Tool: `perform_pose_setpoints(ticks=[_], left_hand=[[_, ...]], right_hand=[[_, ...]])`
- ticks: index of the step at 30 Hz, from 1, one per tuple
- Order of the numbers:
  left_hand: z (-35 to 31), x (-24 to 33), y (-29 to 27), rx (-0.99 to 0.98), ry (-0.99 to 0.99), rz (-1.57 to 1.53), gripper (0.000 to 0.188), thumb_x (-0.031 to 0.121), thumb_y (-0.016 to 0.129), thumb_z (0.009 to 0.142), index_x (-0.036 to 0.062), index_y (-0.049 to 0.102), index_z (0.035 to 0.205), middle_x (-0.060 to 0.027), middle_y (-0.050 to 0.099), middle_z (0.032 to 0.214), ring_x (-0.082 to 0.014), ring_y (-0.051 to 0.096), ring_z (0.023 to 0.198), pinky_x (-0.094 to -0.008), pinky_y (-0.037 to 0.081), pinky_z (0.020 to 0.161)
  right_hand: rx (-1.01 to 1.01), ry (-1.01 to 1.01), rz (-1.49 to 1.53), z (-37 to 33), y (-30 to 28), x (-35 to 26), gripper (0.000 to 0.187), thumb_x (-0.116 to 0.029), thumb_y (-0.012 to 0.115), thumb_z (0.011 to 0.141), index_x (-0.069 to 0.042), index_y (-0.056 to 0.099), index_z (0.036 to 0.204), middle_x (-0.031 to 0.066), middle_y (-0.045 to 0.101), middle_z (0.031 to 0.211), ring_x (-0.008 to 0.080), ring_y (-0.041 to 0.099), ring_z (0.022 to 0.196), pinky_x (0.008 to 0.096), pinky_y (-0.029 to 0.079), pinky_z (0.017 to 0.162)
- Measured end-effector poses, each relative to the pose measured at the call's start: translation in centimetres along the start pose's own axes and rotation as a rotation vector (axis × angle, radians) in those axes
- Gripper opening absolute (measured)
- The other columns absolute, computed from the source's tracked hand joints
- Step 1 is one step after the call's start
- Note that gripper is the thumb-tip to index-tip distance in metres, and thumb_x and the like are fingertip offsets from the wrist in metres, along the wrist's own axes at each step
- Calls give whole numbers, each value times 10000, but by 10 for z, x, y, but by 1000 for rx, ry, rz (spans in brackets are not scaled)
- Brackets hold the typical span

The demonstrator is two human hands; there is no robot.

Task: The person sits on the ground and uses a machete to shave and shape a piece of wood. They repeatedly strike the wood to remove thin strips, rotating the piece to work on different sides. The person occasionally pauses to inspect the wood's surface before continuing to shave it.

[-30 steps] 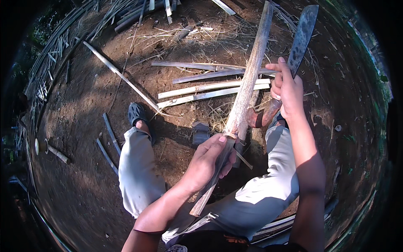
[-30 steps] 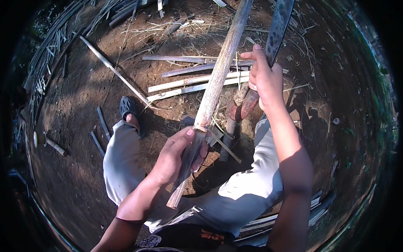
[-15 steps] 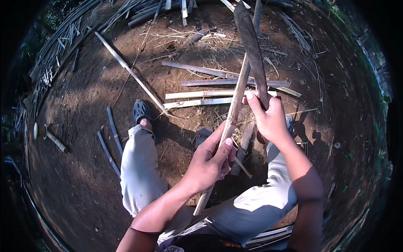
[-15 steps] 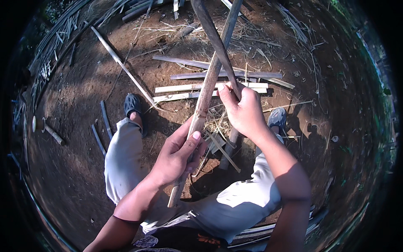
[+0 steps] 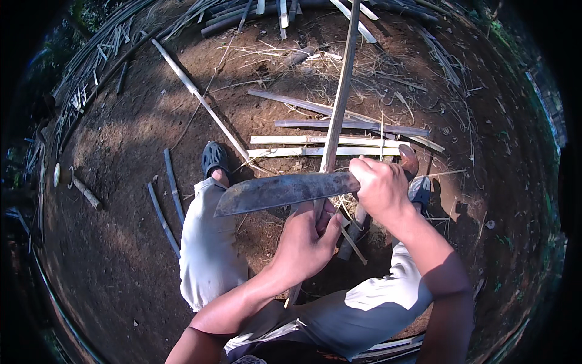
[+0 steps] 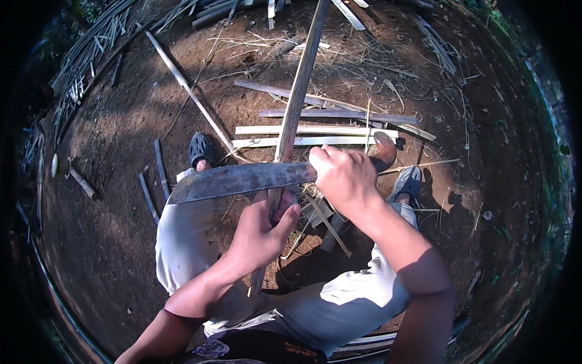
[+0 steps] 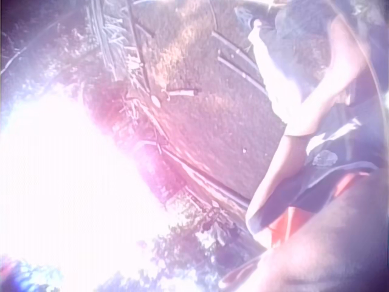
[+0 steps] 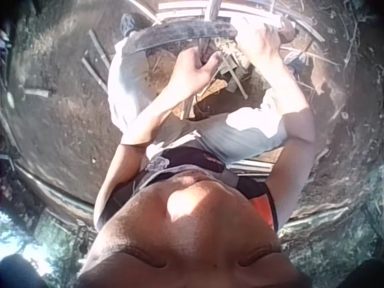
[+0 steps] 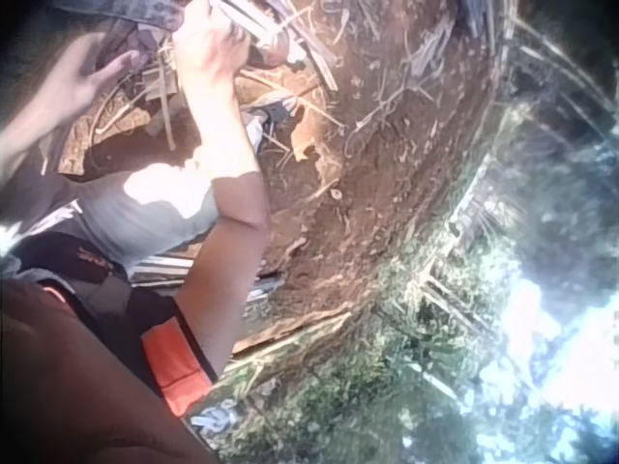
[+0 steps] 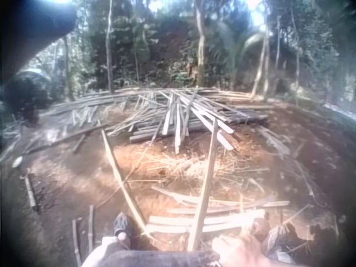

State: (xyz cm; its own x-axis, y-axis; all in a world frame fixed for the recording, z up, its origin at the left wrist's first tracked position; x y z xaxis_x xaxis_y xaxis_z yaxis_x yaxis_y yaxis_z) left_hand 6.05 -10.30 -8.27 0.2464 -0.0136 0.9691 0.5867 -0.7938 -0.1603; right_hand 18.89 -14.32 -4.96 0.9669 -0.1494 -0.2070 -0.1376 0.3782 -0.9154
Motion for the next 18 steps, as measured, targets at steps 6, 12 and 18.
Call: perform_pose_setpoints(ticks=[6, 12, 18], left_hand=[[0, -16, 3, 53, 41, -65, 184, 127, 632, 899, -36, 546, 899, -51, 499, 638, -129, 448, 575, -353, 398, 544], [4, -26, 6, 4, -93, -32, 203, 129, 670, 897, 8, 545, 1001, 70, 423, 693, -29, 368, 638, -229, 347, 551], [-9, -31, 11, 23, -104, -219, 209, 83, 668, 893, 60, 478, 977, 77, 382, 668, -15, 367, 623, -210, 331, 548]], right_hand=[[-88, -44, -47, -6, 14, -24, 54, -52, 569, 761, -61, 546, 713, 136, 627, 639, 330, 674, 600, 439, 550, 553], [-45, -70, -126, 4, 21, -14, 48, -43, 570, 757, -70, 551, 722, 118, 612, 609, 315, 666, 555, 410, 548, 504], [-128, 252, -134, 27, 24, 30, 46, 4, 582, 761, -30, 551, 759, 182, 632, 703, 397, 655, 670, 490, 518, 600]])
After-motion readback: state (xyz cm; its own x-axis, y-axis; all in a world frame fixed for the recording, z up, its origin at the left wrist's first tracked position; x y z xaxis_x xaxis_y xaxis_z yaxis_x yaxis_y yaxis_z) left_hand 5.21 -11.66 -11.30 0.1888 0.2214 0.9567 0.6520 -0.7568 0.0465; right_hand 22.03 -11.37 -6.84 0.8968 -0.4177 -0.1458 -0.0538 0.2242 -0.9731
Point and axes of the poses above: each hand's wrist, its own z-axis towards the middle knuckle, its own y-axis out of the palm, x = y × z, the point moved 9 cm from there along z, towards the middle knuckle
